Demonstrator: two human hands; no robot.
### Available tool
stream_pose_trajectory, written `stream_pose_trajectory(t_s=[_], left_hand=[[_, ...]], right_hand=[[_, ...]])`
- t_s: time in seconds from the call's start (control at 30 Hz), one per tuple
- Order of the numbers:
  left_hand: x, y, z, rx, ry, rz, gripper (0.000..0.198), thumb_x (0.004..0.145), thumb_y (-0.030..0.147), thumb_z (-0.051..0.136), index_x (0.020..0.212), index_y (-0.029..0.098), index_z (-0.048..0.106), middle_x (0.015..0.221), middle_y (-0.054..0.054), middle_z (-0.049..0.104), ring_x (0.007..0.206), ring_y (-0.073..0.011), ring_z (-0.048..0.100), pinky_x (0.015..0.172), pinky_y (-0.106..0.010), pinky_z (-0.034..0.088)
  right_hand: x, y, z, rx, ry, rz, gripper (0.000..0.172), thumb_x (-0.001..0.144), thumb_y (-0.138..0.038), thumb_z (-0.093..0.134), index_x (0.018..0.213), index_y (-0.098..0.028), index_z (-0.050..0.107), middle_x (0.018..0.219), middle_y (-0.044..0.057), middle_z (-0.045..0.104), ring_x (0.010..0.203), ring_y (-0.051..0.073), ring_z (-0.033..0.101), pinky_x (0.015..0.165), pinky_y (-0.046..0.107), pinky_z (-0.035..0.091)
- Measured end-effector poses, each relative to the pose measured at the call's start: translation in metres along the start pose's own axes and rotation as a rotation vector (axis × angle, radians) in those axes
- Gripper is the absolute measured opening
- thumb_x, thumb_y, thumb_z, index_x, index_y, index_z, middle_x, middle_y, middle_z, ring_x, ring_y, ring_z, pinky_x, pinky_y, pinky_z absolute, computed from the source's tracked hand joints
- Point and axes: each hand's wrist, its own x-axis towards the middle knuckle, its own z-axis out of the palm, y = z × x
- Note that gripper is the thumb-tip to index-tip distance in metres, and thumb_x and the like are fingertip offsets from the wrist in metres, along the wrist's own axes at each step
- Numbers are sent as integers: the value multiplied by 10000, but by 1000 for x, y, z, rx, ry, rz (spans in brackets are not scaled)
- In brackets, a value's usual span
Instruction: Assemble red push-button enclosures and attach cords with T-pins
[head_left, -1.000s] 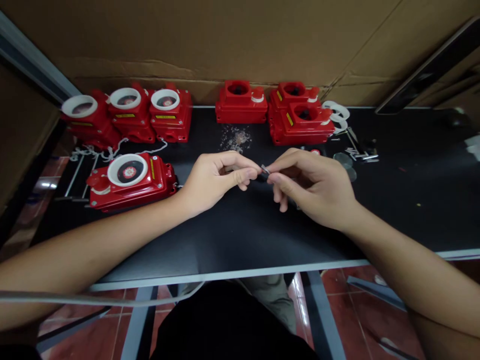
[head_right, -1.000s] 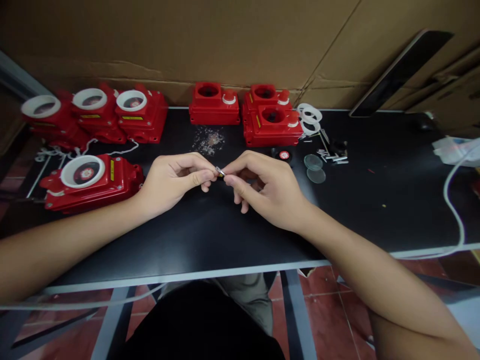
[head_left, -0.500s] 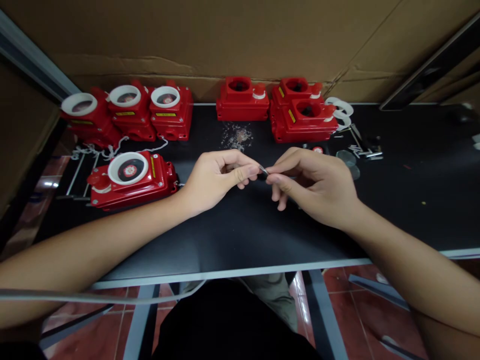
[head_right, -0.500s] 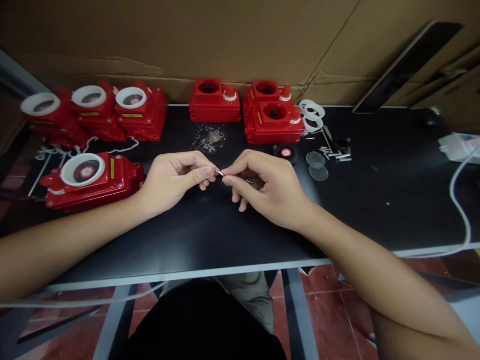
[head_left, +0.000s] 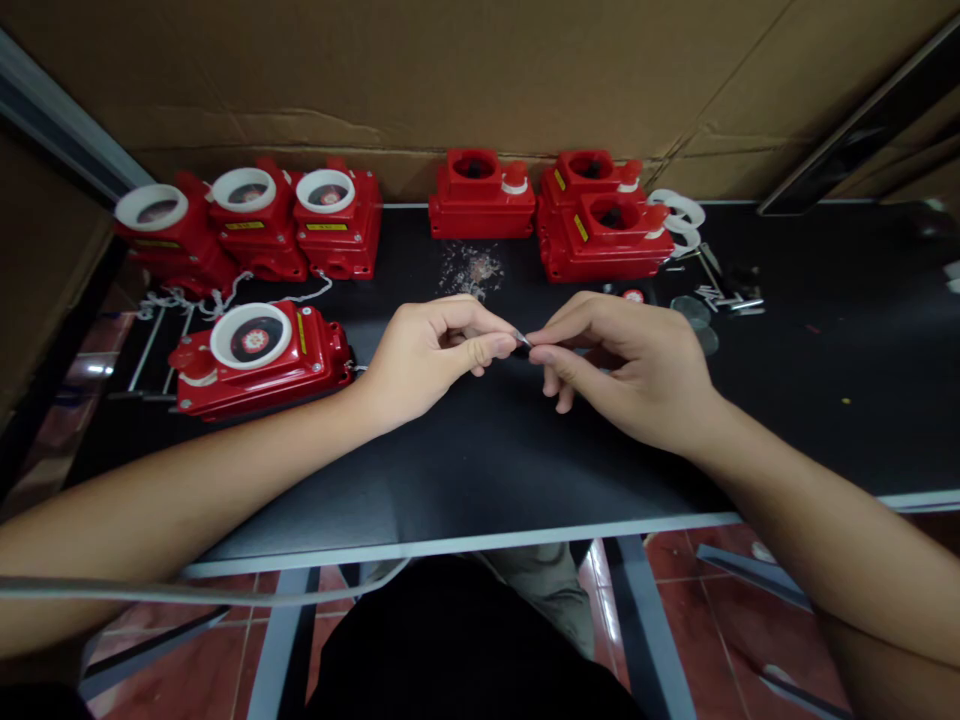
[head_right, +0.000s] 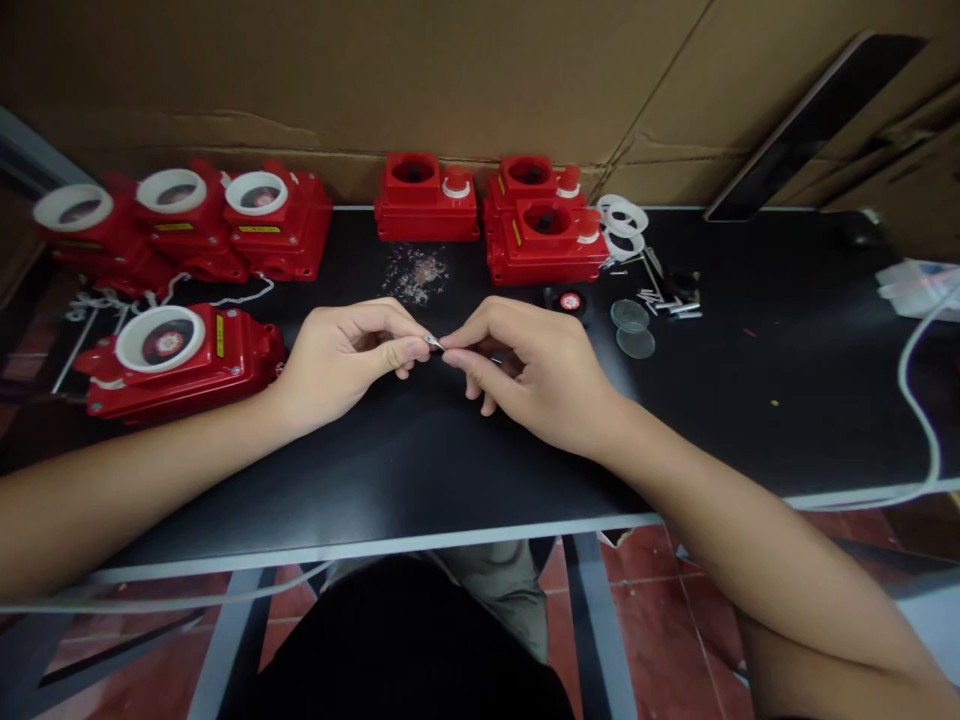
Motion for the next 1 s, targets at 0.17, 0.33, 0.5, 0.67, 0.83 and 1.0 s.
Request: stream_pose_trajectory(t_s=[0.17,0.33,0.5,0.67,0.83,1.0], left_hand=[[-1,0,1,-6,12,0,393,963,578,982,940,189,925,918,-58,853,683,-129,695,674,-254,621],[-1,3,1,-11,20,-27,437,929,604,1012,954,174,938,903,-71,861,684,-138,705,666,-268,635],[-1,1,1,15,15,-48,316,952,482,980,992,170,943,900,-59,861,675,-126,700,659,-256,601],[-3,0,5,66,47,-8,201,946,362,912,955,161,920,871,-58,837,719,-137,707,657,-242,555],[-6,3,7,240,86,45,165,951,317,865,858,182,870,834,-28,805,749,-145,714,687,-238,557],[-11,1,6,432,79,183,120,969,162,774,871,182,840,820,5,759,716,-124,685,679,-227,537]], right_hand=[[-1,-1,-3,-66,-25,-1,81,1102,-263,822,1031,-283,854,874,2,779,524,132,685,449,313,539],[-1,0,-3,-118,-32,-41,81,1098,-247,825,1037,-293,850,858,-6,777,527,139,673,482,337,539],[0,6,-3,-250,-31,-153,94,1117,-273,794,1044,-307,843,859,17,793,675,202,738,661,392,624],[1,12,-3,-392,-43,-281,82,1115,-208,789,1056,-263,806,856,25,791,715,188,732,659,339,591],[0,13,2,-470,-73,-379,80,1118,-140,777,1066,-201,768,878,37,778,746,171,734,667,294,563],[1,15,3,-436,-125,-355,60,1106,-110,791,1068,-156,782,844,29,757,713,154,707,657,278,535]])
